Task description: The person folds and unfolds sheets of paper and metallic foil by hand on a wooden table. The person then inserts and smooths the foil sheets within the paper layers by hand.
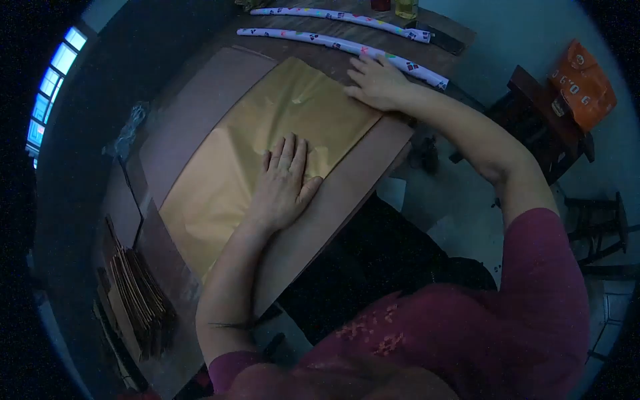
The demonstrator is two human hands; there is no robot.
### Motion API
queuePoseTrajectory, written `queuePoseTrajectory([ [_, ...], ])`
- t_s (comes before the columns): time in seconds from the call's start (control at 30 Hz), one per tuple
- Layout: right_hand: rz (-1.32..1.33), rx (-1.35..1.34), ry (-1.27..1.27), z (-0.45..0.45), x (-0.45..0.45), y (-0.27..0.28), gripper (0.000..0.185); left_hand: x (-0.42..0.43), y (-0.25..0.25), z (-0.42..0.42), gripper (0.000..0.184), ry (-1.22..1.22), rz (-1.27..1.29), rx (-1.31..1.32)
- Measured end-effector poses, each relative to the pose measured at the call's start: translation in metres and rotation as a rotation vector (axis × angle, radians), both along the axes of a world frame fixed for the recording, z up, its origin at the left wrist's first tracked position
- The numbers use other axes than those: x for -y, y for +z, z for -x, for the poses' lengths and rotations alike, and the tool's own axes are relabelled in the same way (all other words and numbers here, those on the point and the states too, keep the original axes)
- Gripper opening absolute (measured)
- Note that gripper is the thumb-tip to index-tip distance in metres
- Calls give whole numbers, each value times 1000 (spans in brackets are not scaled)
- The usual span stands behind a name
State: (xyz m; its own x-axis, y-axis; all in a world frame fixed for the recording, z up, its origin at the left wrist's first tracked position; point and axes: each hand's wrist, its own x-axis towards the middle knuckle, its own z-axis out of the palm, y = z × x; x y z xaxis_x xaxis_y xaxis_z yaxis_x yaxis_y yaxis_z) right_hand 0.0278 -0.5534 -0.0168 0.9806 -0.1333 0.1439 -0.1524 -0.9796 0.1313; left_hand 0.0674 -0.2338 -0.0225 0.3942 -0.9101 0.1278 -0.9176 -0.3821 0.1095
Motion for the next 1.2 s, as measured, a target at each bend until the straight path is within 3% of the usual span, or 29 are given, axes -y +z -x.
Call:
queuePoseTrajectory([
  [0.03, 0, 3, 4, -6, 14, 3, 62, 0, 0, 0, 76, -3, -3, -3],
  [0.1, 129, 345, 10, -19, 39, 8, 48, 0, 0, 1, 75, 0, -14, -3],
  [0.13, 124, 352, 16, -26, 47, 8, 48, 0, -1, 1, 75, -3, -13, 2],
  [0.23, -53, 164, -191, -49, 61, 8, 35, 0, 2, 2, 75, 5, -9, 26],
  [0.47, -165, 50, -76, -79, 76, 20, 44, -4, 7, 6, 74, 26, 46, 78],
  [0.53, -569, -36, -53, -66, 61, 31, 47, -5, 8, 8, 74, 50, 66, 85],
  [0.6, -883, 46, -44, -21, 18, 43, 50, -5, 10, 9, 75, 75, 89, 89],
  [0.67, -896, 165, 177, 15, -15, 38, 49, -5, 14, 10, 70, 87, 167, 15],
  [0.73, -888, 72, 196, 59, -60, 46, 46, -5, 17, 12, 66, 84, 185, 15],
  [0.8, -770, 190, 293, 89, -90, 40, 44, -6, 16, 12, 63, 74, 196, 17],
  [0.97, -665, 160, 326, 134, -117, 32, 44, -5, 9, 8, 61, 81, 254, 58],
  [1.03, -639, 67, 233, 148, -122, 33, 42, -5, 11, 6, 61, 98, 210, 47],
  [1.2, -566, 112, 243, 144, -116, 22, 48, -6, 5, 4, 66, 92, 193, 36],
])
